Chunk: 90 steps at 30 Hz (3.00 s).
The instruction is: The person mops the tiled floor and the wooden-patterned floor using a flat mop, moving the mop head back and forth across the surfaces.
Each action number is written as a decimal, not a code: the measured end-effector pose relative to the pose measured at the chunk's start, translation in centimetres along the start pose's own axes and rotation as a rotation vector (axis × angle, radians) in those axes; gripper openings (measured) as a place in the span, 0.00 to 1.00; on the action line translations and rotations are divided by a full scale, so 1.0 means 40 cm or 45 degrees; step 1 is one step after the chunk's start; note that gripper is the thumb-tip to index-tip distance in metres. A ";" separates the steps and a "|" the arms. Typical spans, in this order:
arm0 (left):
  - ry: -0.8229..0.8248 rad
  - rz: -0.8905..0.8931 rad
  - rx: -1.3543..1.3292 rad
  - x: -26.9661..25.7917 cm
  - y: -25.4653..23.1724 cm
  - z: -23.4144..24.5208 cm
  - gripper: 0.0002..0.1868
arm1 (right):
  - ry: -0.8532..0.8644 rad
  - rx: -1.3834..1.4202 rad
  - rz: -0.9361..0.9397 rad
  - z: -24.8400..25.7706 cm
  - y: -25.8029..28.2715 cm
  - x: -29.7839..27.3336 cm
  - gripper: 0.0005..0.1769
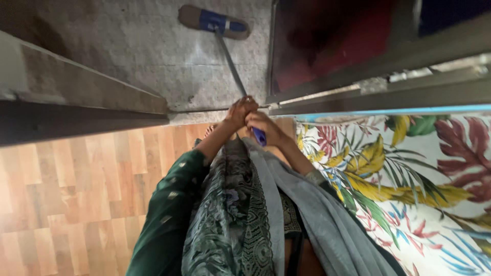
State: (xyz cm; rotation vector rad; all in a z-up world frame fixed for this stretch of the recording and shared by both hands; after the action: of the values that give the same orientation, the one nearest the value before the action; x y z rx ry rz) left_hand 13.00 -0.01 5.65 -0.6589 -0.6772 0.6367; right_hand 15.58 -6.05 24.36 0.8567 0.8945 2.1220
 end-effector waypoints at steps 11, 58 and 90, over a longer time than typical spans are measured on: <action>0.422 0.219 0.376 0.021 0.266 0.090 0.13 | 0.291 -0.129 -0.149 -0.154 -0.167 0.177 0.13; 0.054 -0.014 -0.149 -0.071 -0.110 0.005 0.10 | 0.136 0.269 -0.196 -0.038 0.028 -0.092 0.09; -0.077 -0.019 -0.120 -0.382 -0.461 -0.062 0.23 | 0.186 -0.347 -0.272 -0.184 0.247 -0.432 0.28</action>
State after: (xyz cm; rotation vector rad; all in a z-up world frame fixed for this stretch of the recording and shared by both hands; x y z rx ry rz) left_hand 11.11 -23.15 12.06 -0.7238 -0.7712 0.6155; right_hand 16.41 -27.20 22.76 0.4525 0.7114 2.0753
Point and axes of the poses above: each hand's wrist, its own x-axis towards the middle knuckle, its own z-axis out of the back of the hand, y = z × x, the point moved 9 cm from there along x, towards the middle knuckle, and after that the axes turned 1 degree about y, right-handed, at the moved point
